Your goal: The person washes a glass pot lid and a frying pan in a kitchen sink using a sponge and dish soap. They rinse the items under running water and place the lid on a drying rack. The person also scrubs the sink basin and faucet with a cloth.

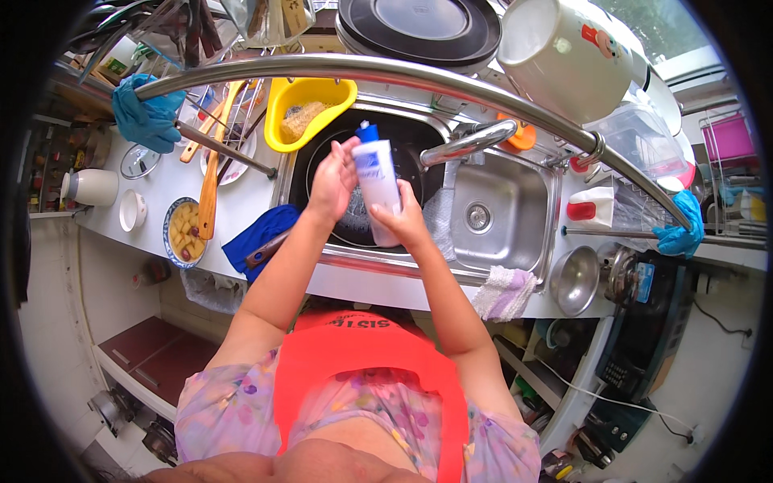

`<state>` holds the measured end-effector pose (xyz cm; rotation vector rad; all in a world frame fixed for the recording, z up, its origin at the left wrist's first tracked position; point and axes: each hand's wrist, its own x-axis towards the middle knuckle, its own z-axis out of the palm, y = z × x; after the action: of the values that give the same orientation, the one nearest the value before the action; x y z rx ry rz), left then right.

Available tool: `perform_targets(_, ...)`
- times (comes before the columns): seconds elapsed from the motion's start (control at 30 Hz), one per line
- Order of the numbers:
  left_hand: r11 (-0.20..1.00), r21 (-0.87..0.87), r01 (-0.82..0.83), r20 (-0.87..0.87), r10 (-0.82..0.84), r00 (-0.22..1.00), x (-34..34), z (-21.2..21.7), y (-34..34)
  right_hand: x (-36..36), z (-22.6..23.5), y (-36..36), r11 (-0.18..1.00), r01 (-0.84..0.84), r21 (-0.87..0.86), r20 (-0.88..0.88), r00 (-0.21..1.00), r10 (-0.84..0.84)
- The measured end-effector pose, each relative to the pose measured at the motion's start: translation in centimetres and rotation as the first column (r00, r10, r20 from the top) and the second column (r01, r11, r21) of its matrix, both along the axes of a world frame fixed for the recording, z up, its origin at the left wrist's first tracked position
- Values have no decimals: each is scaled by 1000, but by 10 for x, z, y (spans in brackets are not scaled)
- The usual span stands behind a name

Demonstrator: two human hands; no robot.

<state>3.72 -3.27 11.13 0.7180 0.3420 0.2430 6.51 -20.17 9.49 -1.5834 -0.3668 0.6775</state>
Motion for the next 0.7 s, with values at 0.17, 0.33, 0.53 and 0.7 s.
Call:
perform_targets(0.17, 912, -355, 203, 23, -208, 978, 24, -4, 36, -10, 64, -35, 848, -111, -518, 242, 932, 271)
perform_targets(0.33, 882, -447, 149, -46, -189, 981, 10, -26, 14, -11, 93, -47, 686, -71, -724, 353, 817, 456)
perform_targets(0.53, 856, -500, 127, -39, -169, 985, 5, -41, 8, -11, 104, -48, 634, -17, -773, 439, 706, 555)
perform_targets(0.7, 832, -545, 99, -27, -136, 990, 1, -44, 9, -9, 101, -45, 631, -8, -776, 456, 683, 570)
